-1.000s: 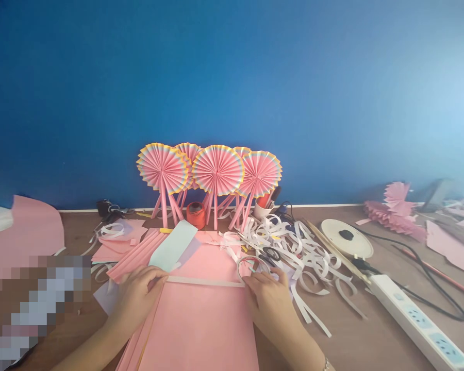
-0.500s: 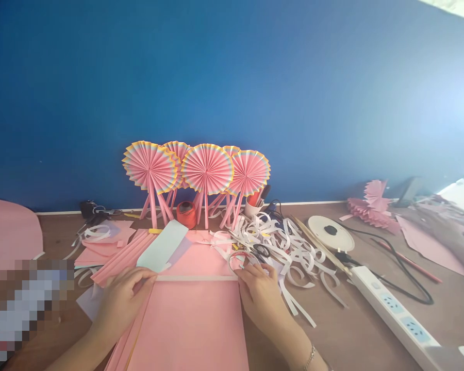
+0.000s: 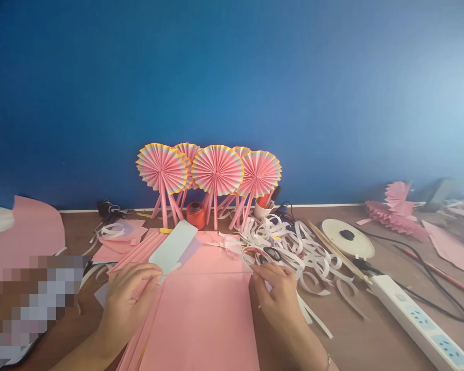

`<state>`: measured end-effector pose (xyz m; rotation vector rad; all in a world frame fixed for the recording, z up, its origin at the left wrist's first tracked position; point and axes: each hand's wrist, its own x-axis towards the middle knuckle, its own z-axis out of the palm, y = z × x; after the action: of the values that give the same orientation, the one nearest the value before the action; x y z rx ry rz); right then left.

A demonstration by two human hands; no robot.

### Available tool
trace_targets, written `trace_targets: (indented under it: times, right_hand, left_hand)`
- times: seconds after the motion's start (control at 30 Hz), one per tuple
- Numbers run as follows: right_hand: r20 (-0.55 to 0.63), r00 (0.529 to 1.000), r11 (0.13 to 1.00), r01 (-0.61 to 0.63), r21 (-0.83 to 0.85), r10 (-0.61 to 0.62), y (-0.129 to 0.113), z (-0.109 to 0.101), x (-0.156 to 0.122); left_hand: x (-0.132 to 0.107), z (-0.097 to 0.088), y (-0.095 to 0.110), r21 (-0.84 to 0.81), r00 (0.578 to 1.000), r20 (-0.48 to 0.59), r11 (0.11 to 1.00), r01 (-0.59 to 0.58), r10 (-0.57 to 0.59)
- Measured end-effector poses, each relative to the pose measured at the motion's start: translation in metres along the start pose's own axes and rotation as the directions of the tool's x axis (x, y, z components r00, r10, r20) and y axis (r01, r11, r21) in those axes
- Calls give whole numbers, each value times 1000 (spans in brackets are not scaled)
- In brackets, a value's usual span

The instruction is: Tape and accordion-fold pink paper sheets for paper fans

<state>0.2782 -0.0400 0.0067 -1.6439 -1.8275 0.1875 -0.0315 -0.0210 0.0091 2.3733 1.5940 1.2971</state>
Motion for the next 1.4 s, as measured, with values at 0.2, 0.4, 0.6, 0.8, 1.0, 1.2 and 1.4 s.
trace_targets:
  times: [0.2,0.4,0.6,0.8,1.0,1.2,1.4]
  right_hand:
    - [65,968,892,-250,378,244,-2,-6,5]
    - [-11,880,745,-394,538,474,8,-14,8]
    - [-202,877,875,-360,323,436,40,-29,32]
    - [-106,990,981,-73,182,93,2,-11,40]
    - [437,859,637,-184,748,-266,-34,-19,27]
    - [481,876,636,-386,668,26,-30,-20,24]
    - [315,919,733,-381,563,235,-34,-13,27]
  left_hand:
    - [12,-31,24,108,974,-73,973,-205,214]
    - [31,-59,27,210,947,-104,938,-277,304]
    - [62,-79,27,125,959,-122,963,-239,254]
    - [74,-74,39,76,955,33,952,-297,295]
    - [72,-70,38,47,988,50,988,-147,145]
    - [66,-60,27,6,957,175,972,234,-231]
    - [50,-29,13,-167,865,285,867,470,-414]
